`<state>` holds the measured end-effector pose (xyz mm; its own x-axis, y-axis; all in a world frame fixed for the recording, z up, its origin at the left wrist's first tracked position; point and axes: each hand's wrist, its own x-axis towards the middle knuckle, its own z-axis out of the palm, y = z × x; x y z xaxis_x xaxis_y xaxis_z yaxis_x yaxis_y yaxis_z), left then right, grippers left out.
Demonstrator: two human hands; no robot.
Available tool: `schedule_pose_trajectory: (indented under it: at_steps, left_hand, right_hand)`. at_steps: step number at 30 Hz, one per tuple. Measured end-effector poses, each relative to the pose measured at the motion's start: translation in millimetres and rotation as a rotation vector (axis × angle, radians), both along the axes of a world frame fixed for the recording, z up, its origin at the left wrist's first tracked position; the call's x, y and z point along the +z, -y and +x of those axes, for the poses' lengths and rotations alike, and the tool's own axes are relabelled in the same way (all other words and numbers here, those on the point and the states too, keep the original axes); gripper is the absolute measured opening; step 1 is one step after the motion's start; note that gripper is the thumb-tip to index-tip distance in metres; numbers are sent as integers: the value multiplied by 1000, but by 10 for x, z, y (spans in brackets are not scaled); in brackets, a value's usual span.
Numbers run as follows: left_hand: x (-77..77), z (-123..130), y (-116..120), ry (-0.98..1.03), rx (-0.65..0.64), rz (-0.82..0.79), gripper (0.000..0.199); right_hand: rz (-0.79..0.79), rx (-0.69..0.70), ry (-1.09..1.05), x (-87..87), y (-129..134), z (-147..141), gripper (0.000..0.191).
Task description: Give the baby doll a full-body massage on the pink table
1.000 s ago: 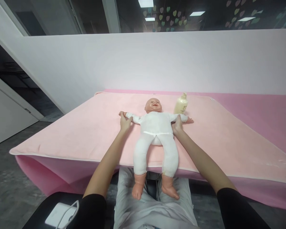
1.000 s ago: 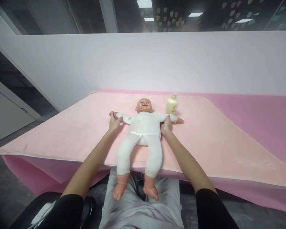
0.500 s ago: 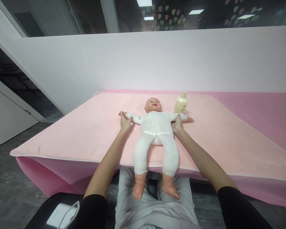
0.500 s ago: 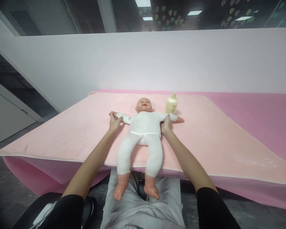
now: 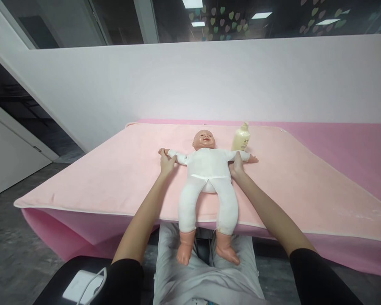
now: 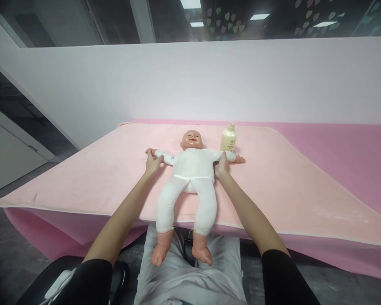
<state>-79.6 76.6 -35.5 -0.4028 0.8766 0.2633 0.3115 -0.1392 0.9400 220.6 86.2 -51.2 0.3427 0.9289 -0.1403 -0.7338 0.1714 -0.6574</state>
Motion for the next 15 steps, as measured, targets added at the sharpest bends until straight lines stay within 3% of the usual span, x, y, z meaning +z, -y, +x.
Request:
schedule_pose_trajectory:
  at_steps: [8,15]
  left_hand:
    - [9,2,8,23,-4,-10,79]
    - [-3,-10,7,28,-26,-5,70]
  right_hand:
    - [-92,-4,6,97,36,-21,32]
    - [-81,9,-6,136,60,-26,31]
